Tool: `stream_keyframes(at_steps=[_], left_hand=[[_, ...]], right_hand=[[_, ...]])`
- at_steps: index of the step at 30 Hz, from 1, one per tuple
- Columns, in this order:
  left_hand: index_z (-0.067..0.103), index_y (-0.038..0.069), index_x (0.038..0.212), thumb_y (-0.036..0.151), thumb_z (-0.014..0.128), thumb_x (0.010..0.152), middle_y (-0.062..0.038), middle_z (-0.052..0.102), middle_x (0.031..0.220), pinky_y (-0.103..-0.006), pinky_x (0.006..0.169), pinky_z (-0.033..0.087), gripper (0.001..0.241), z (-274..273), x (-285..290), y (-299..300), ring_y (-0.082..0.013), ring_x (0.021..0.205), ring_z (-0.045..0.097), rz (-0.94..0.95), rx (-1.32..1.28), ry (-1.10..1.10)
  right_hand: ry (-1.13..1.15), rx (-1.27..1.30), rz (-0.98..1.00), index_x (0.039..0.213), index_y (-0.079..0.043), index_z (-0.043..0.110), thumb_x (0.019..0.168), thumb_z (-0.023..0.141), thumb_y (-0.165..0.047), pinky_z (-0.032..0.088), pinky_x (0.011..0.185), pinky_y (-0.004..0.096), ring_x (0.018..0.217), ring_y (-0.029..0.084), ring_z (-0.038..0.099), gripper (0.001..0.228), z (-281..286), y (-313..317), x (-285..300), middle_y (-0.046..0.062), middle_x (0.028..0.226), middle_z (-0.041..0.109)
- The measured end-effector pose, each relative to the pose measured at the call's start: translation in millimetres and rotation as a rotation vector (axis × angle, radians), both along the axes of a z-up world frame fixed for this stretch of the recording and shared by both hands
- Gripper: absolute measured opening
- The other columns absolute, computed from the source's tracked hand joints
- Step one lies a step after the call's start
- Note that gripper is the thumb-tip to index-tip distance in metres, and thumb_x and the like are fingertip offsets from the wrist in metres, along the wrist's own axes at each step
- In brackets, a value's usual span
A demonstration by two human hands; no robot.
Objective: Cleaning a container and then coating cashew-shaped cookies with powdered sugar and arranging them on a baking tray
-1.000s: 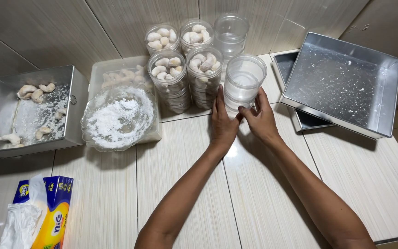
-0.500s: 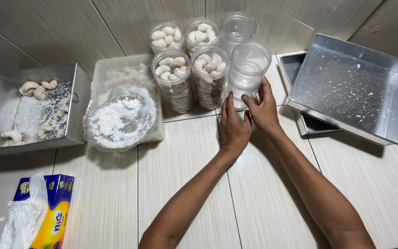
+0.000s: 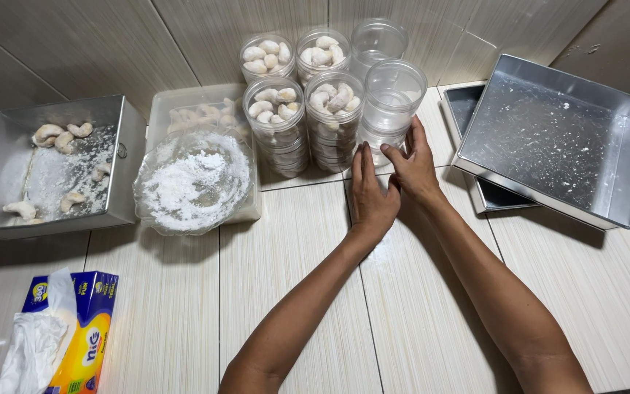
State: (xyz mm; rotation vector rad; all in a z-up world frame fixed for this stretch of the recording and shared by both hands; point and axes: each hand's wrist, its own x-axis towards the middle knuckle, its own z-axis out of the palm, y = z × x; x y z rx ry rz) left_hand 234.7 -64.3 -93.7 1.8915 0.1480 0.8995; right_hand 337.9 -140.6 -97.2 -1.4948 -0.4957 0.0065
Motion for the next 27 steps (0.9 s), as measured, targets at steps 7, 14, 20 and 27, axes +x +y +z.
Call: stream_keyframes(at_steps=[7,14,20,27], left_hand=[[0.060,0.004,0.138,0.007,0.068,0.087,-0.018,0.062,0.129,-0.0430,0.095,0.057,0.052,42,-88,35,-0.0384,0.114,0.068,-0.068,-0.013,0.005],[0.078,0.012,0.110,0.008,0.066,0.092,-0.007,0.073,0.087,-0.0280,0.060,0.059,0.022,84,-212,139,-0.0220,0.073,0.073,0.202,-0.054,0.043],[0.063,-0.006,0.128,0.010,0.058,0.098,-0.019,0.062,0.099,-0.0295,0.054,0.057,0.034,69,-241,229,-0.0216,0.071,0.066,0.482,-0.216,-0.032],[0.050,-0.011,0.141,0.016,0.054,0.100,-0.024,0.068,0.110,-0.0309,0.054,0.065,0.049,71,-232,271,-0.0238,0.068,0.075,0.419,-0.443,0.107]], right_hand=[[0.075,-0.023,-0.053,0.163,-0.006,0.016,0.100,0.064,-0.009,0.029,0.120,0.066,0.151,0.056,0.014,0.080,14,-12,-48,0.037,0.162,0.021],[0.062,-0.168,-0.133,0.120,-0.011,0.067,0.101,0.060,-0.011,0.052,0.069,0.025,0.087,0.013,0.063,0.020,52,24,-124,0.005,0.097,0.067],[0.291,-0.153,0.239,0.127,-0.008,0.069,0.104,0.055,-0.027,0.048,0.053,0.026,0.063,0.019,0.067,0.033,59,100,-132,0.015,0.083,0.071],[0.396,-0.115,0.326,0.126,0.000,0.064,0.105,0.049,-0.028,0.039,0.043,0.026,0.049,0.021,0.061,0.039,58,167,-129,0.018,0.077,0.068]])
